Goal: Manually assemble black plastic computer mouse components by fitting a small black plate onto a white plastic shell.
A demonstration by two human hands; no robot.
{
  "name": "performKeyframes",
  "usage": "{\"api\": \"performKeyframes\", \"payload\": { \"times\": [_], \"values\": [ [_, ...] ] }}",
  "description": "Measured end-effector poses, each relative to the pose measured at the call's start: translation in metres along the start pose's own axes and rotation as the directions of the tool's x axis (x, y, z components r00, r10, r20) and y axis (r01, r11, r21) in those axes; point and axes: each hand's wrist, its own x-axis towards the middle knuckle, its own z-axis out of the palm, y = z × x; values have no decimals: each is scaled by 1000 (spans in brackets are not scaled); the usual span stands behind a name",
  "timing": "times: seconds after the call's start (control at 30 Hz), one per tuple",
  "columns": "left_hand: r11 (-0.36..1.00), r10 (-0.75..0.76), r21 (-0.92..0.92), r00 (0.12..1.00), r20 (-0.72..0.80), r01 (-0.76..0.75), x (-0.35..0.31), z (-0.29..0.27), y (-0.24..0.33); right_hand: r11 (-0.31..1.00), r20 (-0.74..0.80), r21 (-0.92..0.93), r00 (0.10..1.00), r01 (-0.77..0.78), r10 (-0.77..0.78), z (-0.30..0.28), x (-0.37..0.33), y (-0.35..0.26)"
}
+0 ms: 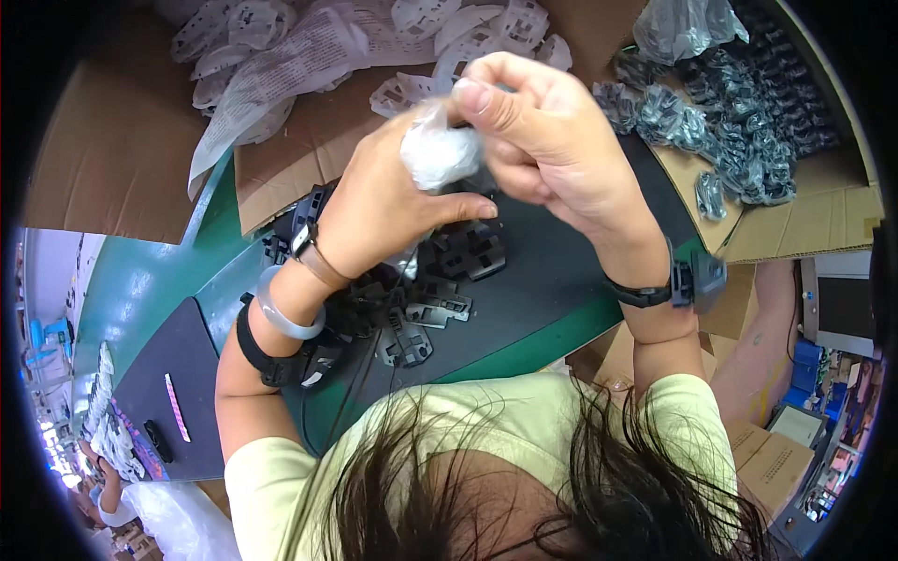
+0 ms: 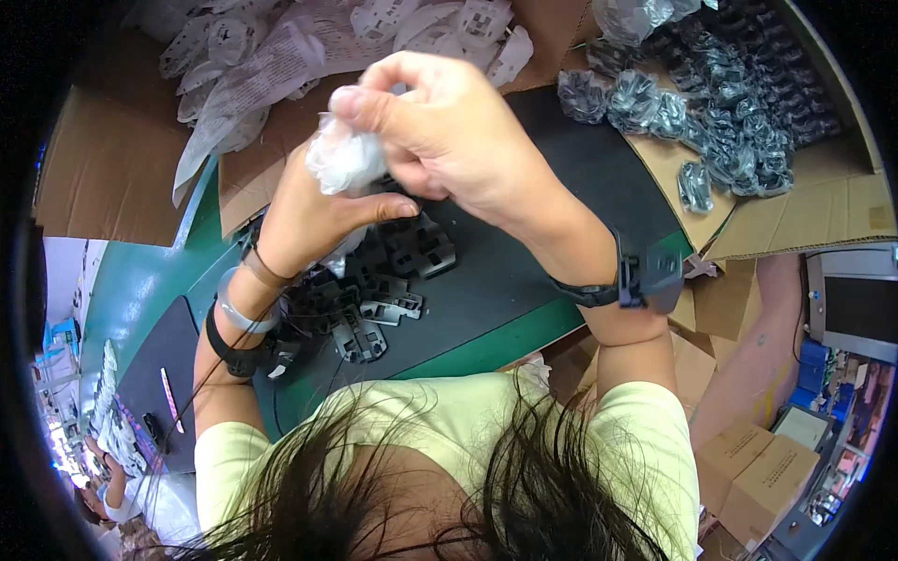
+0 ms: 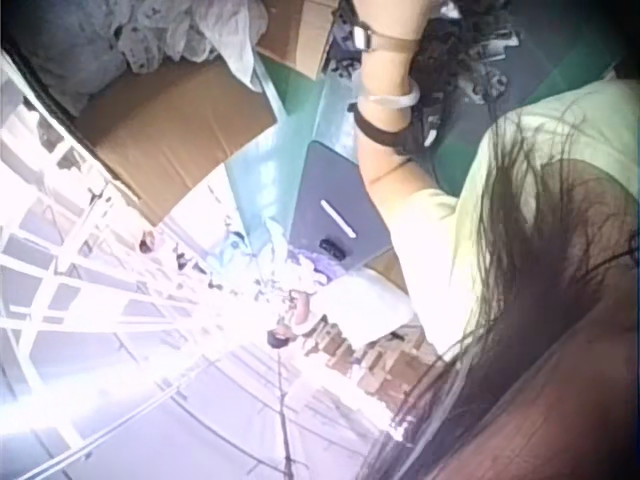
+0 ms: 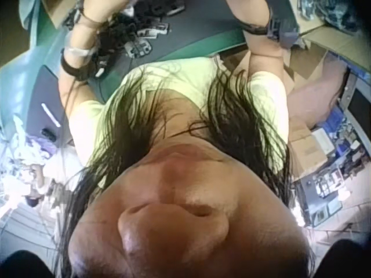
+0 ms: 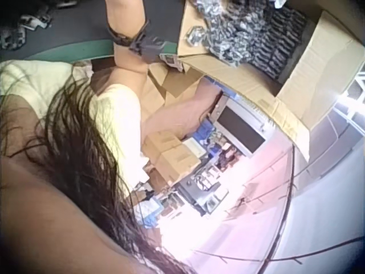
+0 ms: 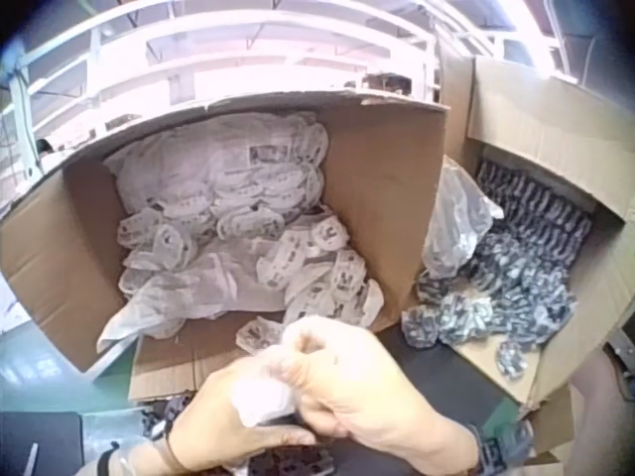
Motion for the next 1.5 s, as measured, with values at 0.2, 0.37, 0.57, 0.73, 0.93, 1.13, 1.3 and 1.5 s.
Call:
{"api": "performKeyframes", "payload": {
  "times": [0.2,0.37,0.57,0.73,0.93,1.13,1.3,1.5],
  "values": [
    [786,-266,-473,909,322,398,-3,-10,-11,787,152,606,988,-119,33,-19,11,17],
    [637,-617,-577,787,17,512,-20,-57,-22,788,-417,-609,809,91,-415,-106,-48,29],
    [241,-554,-871,798,239,428,-14,-34,-15,235,-235,-956,938,-175,-256,-94,-71,37],
    [536,-543,-720,833,106,441,-20,-37,-13,179,-353,-935,829,-305,-434,-115,-72,45],
    [592,-533,-644,835,138,484,-25,-37,-3,471,-630,-705,773,-531,-72,-109,-64,55],
    [812,-276,-478,942,190,335,-4,-43,7,587,-116,-802,935,111,-336,-67,-57,22],
    [966,24,-234,863,504,109,36,-28,-9,432,228,-803,881,411,-414,-31,-20,12],
    [999,-46,40,943,329,34,2,-48,-11,835,-32,-485,949,259,-314,-16,-4,33]
  ]
}}
